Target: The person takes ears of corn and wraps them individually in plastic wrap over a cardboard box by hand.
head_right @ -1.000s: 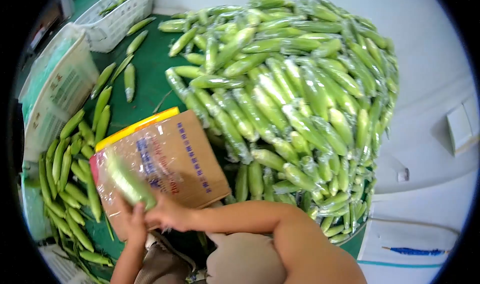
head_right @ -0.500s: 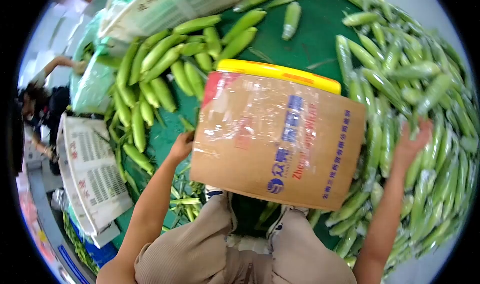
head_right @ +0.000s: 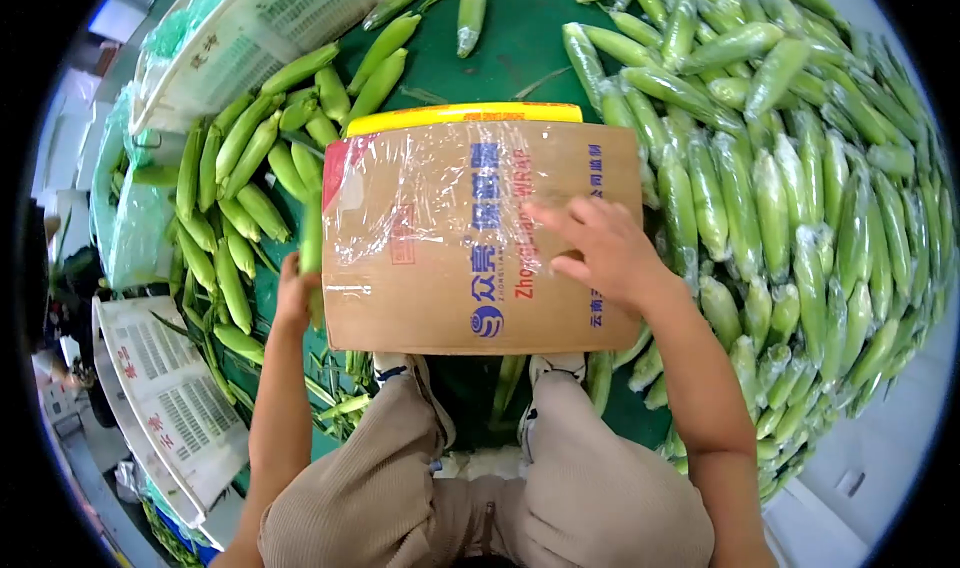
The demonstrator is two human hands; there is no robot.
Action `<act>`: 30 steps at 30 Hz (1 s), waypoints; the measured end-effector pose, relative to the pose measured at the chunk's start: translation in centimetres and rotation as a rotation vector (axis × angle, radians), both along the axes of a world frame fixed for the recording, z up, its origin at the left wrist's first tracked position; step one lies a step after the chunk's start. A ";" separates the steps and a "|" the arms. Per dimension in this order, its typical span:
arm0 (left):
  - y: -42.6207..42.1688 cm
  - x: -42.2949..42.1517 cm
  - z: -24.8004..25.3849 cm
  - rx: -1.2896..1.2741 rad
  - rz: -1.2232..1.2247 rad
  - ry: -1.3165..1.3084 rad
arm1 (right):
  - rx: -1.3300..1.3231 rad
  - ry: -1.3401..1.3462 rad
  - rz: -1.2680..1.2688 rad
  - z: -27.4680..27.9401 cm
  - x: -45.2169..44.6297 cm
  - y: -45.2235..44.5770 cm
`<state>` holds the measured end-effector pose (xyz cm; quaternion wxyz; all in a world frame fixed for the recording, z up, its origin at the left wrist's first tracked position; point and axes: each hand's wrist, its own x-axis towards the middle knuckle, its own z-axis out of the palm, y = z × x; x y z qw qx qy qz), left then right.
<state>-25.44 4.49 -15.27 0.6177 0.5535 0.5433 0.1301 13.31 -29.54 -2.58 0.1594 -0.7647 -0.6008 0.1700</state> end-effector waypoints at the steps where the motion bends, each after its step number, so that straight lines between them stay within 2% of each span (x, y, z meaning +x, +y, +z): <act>1: -1.7 -0.3 3.6 0.202 0.025 0.037 | -0.019 -0.016 0.042 -0.1 -0.3 0.7; 3: -2.1 -0.7 6.5 0.390 0.184 -0.065 | 0.008 -0.027 0.082 -0.3 0.0 1.5; 4: -1.4 -0.3 7.9 0.358 0.138 0.050 | 0.046 -0.021 0.095 -1.0 0.2 1.5; 5: 0.6 0.6 7.2 0.884 -0.179 -0.085 | 0.163 -0.066 0.092 -2.7 0.5 1.7; 6: -1.1 4.6 12.2 0.722 -0.261 -0.045 | 0.280 -0.104 0.116 -4.4 0.9 1.7; 8: -4.5 10.9 18.6 1.056 -0.530 0.594 | 0.314 -0.164 0.064 -5.0 0.3 2.1; 10: -5.3 13.6 18.8 1.050 -0.532 0.559 | 0.393 -0.188 0.062 -5.1 0.2 2.1; 11: -6.2 15.1 18.8 1.070 -0.558 0.417 | 0.426 -0.174 0.054 -5.5 -0.4 1.9; 13: -7.6 17.5 16.9 1.351 -0.711 0.243 | 0.472 -0.189 0.046 -6.7 0.1 1.3; 14: -8.8 19.1 16.8 1.238 -0.849 0.273 | 0.503 -0.174 0.053 -7.5 -0.5 1.1; 15: -8.7 20.0 15.5 1.254 -0.970 0.151 | 0.566 -0.137 -0.014 -7.0 -0.8 0.8; 16: -8.9 20.9 15.1 1.248 -1.049 0.233 | 0.619 -0.110 -0.082 -6.0 -0.9 0.9; 18: -7.6 21.2 14.8 1.228 -1.072 0.184 | 0.646 0.395 -0.591 -4.8 -2.7 1.1; 19: -7.2 21.3 14.8 1.209 -1.092 0.179 | 0.622 0.601 -0.737 -4.9 -2.3 1.5; 22: -7.0 22.0 14.8 1.185 -1.146 0.153 | 0.647 0.540 -0.619 -3.2 -1.8 6.0; 23: -6.8 22.3 14.8 1.181 -1.141 0.129 | 0.630 0.350 -0.563 -3.4 -1.2 7.7; 26: -6.2 22.3 14.3 1.126 -1.119 0.049 | 0.489 0.096 -0.418 -3.3 -0.3 11.7; 27: -5.8 22.2 14.1 1.103 -1.111 0.018 | 0.351 0.240 -0.504 -2.7 -0.3 12.4; 28: -5.2 22.0 13.9 1.113 -1.080 -0.071 | 0.410 0.341 -0.531 -2.5 -0.4 12.8; 30: -4.5 21.3 13.4 1.118 -1.001 -0.251 | 0.355 0.289 -0.519 -2.2 -0.2 13.3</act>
